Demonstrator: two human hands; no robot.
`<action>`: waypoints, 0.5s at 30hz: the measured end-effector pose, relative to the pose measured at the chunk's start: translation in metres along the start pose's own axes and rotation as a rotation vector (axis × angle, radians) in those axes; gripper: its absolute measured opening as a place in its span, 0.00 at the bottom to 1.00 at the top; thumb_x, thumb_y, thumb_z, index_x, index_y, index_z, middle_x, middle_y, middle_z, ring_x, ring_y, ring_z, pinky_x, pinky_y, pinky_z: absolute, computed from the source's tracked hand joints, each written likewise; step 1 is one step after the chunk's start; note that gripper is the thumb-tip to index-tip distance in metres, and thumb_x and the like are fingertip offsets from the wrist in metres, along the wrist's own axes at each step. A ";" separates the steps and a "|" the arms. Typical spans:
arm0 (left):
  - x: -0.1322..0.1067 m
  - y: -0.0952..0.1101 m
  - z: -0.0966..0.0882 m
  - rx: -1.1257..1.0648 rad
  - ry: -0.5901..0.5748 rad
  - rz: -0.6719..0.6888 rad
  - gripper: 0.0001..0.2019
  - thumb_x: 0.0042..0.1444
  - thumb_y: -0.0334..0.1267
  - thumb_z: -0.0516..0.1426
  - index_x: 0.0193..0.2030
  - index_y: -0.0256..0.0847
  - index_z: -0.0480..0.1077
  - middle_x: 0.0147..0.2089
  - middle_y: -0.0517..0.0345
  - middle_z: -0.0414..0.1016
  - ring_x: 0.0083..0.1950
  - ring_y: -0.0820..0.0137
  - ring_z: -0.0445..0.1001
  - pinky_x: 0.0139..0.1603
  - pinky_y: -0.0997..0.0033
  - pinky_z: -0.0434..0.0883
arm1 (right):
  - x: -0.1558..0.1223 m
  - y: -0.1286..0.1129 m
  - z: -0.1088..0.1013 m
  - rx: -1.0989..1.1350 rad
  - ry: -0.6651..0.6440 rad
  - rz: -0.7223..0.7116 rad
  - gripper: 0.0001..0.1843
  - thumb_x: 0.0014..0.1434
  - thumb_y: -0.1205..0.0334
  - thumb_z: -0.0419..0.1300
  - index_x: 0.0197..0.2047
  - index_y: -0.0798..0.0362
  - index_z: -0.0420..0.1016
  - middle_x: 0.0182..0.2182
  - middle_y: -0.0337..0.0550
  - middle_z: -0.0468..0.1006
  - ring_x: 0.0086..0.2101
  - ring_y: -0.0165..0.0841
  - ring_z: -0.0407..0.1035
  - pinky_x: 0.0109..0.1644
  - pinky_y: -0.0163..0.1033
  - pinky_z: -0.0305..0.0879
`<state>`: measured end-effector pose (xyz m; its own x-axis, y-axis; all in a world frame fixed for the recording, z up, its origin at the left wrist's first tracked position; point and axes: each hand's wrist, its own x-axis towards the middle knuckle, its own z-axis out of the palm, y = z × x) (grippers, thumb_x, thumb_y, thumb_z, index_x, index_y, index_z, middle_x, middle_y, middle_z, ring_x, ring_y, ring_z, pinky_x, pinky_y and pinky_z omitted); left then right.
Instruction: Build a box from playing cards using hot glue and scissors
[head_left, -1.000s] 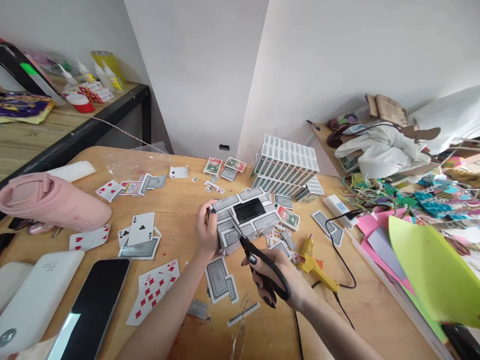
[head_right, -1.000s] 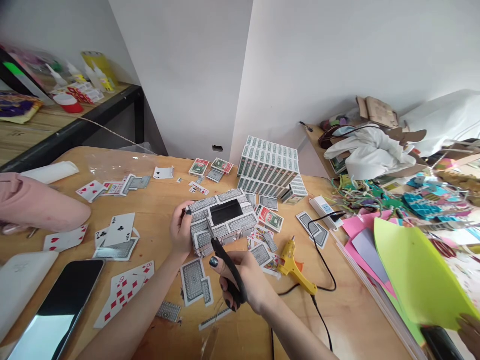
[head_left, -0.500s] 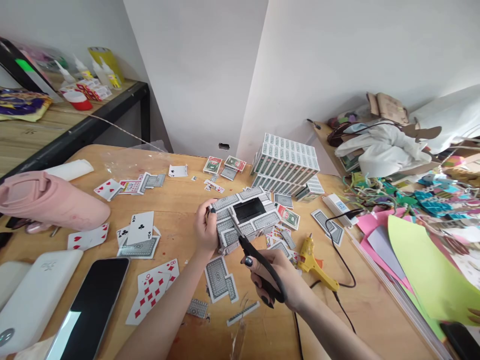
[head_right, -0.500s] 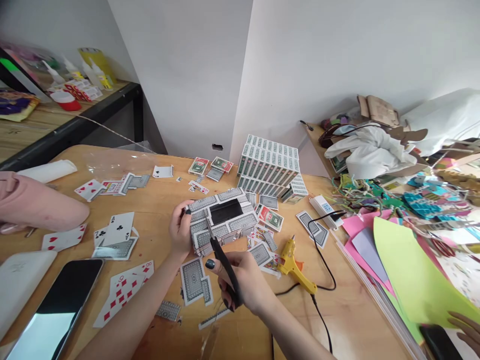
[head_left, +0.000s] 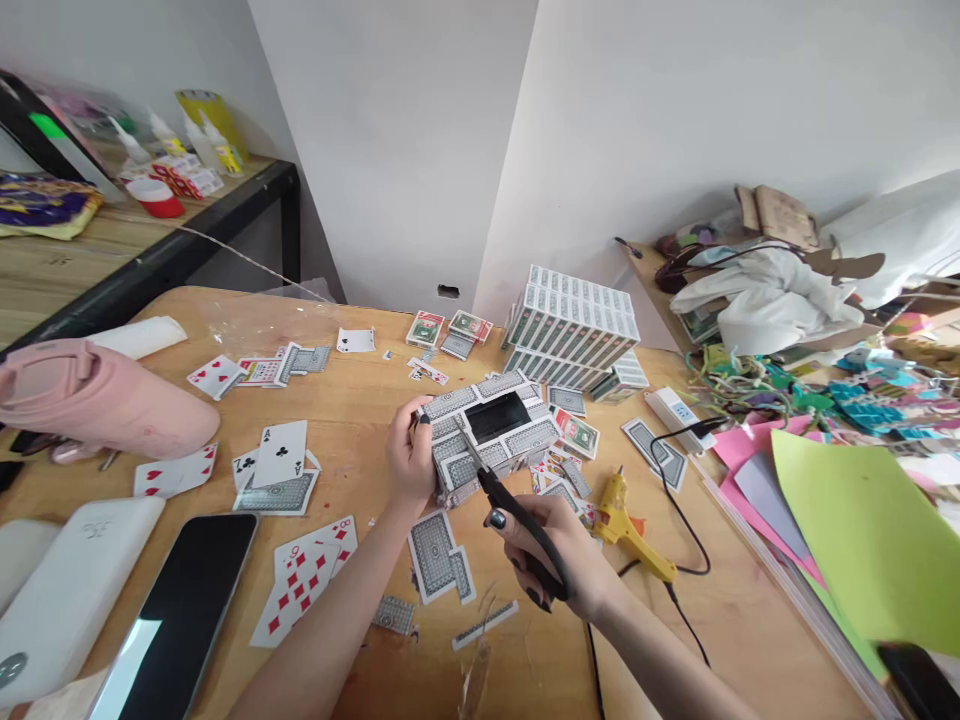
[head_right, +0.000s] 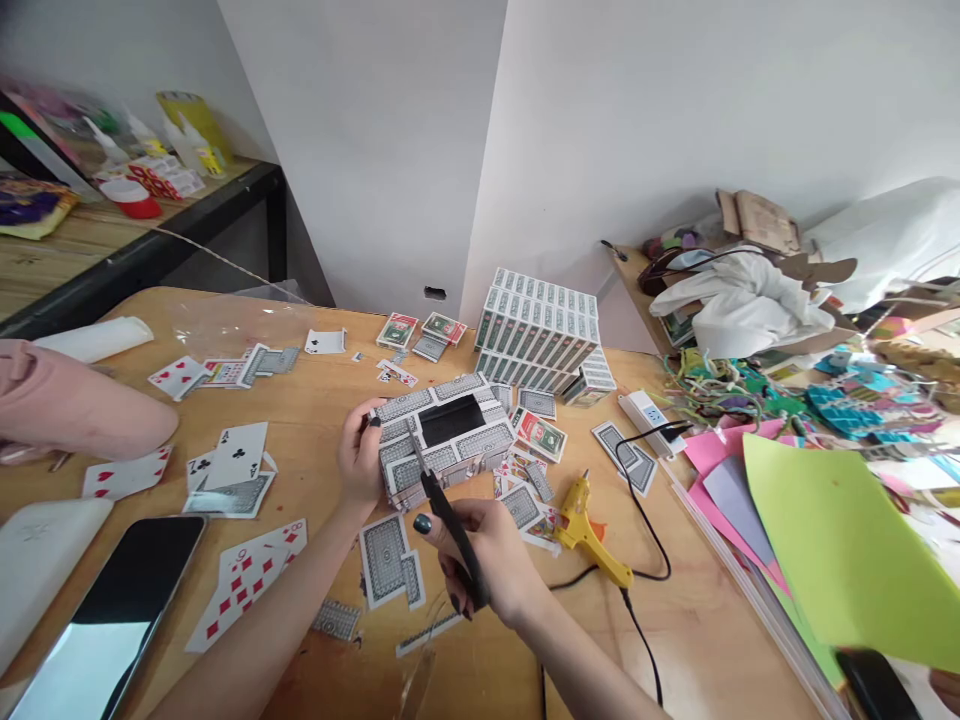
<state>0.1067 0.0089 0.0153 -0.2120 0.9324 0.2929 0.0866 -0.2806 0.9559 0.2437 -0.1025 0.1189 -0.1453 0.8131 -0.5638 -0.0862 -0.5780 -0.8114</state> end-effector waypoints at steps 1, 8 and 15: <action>0.000 0.000 0.000 0.001 -0.001 -0.003 0.12 0.55 0.34 0.47 0.44 0.41 0.67 0.46 0.53 0.71 0.47 0.66 0.69 0.48 0.68 0.66 | 0.001 0.001 0.000 0.019 0.002 0.003 0.21 0.46 0.48 0.63 0.21 0.55 0.60 0.13 0.29 0.61 0.09 0.21 0.56 0.09 0.26 0.47; 0.000 0.000 0.001 -0.006 0.010 -0.021 0.13 0.55 0.35 0.47 0.44 0.41 0.67 0.46 0.54 0.71 0.47 0.67 0.69 0.47 0.68 0.67 | 0.003 0.003 -0.004 0.043 0.002 -0.010 0.19 0.47 0.49 0.63 0.24 0.56 0.62 0.13 0.31 0.63 0.09 0.21 0.56 0.09 0.25 0.46; 0.002 0.003 -0.001 0.002 -0.006 -0.036 0.12 0.54 0.34 0.47 0.43 0.41 0.67 0.45 0.54 0.71 0.46 0.67 0.70 0.45 0.70 0.67 | 0.003 -0.001 -0.005 0.023 -0.024 -0.013 0.19 0.48 0.49 0.62 0.23 0.57 0.64 0.13 0.32 0.65 0.09 0.22 0.57 0.09 0.26 0.50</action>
<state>0.1061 0.0095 0.0188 -0.2094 0.9430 0.2586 0.0807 -0.2469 0.9657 0.2487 -0.0987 0.1174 -0.1677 0.8186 -0.5493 -0.1103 -0.5693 -0.8147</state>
